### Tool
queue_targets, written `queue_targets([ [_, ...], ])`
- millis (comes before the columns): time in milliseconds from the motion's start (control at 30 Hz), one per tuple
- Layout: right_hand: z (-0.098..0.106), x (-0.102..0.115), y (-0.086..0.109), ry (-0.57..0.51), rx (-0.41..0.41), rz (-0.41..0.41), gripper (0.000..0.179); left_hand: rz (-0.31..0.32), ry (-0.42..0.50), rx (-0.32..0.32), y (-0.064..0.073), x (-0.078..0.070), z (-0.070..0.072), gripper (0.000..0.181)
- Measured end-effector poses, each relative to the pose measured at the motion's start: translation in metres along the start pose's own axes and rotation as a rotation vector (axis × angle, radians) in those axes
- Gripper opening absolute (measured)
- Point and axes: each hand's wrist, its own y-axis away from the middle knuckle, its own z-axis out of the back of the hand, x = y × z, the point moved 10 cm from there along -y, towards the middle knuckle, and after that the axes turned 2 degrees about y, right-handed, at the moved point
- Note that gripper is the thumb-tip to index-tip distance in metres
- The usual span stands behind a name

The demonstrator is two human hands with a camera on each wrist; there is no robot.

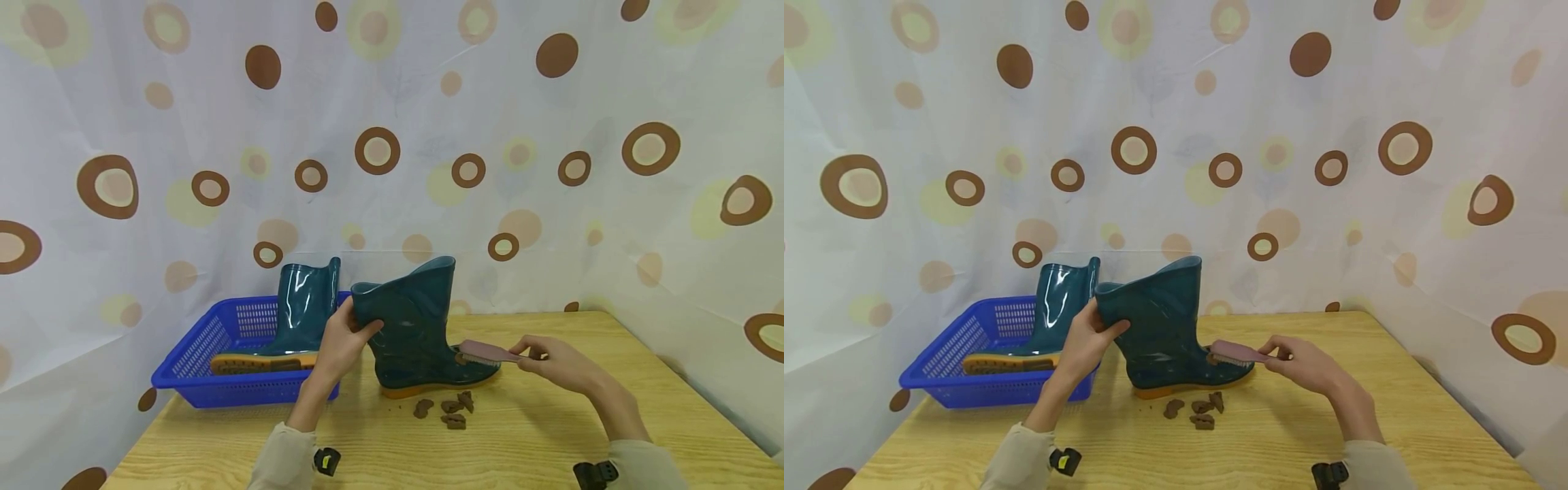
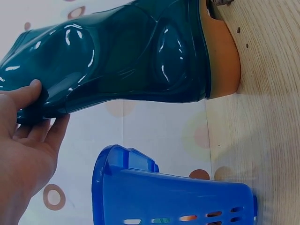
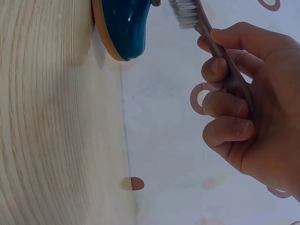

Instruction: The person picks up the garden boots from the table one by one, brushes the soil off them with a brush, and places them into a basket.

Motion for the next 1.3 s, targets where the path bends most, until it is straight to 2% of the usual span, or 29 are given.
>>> queue_targets([
  [300,0.008,0.001,0.003,0.024,-0.044,-0.012,0.024,0.006,-0.006,-0.002,0.000,-0.001,0.001,0.040],
  [533,0.012,0.013,-0.001,-0.034,-0.109,0.081,0.026,0.004,-0.002,0.002,0.000,0.000,0.000,0.039],
  [667,0.005,0.015,-0.004,-0.029,-0.077,0.094,0.027,0.002,0.006,0.000,0.000,0.000,0.000,0.039],
  [833,-0.003,0.011,-0.004,-0.021,-0.021,0.072,0.025,0.005,0.014,0.000,0.000,0.001,0.000,0.038],
  [1300,0.007,-0.005,0.004,0.012,-0.040,-0.005,0.020,0.059,0.015,-0.016,-0.001,0.002,0.000,0.040],
])
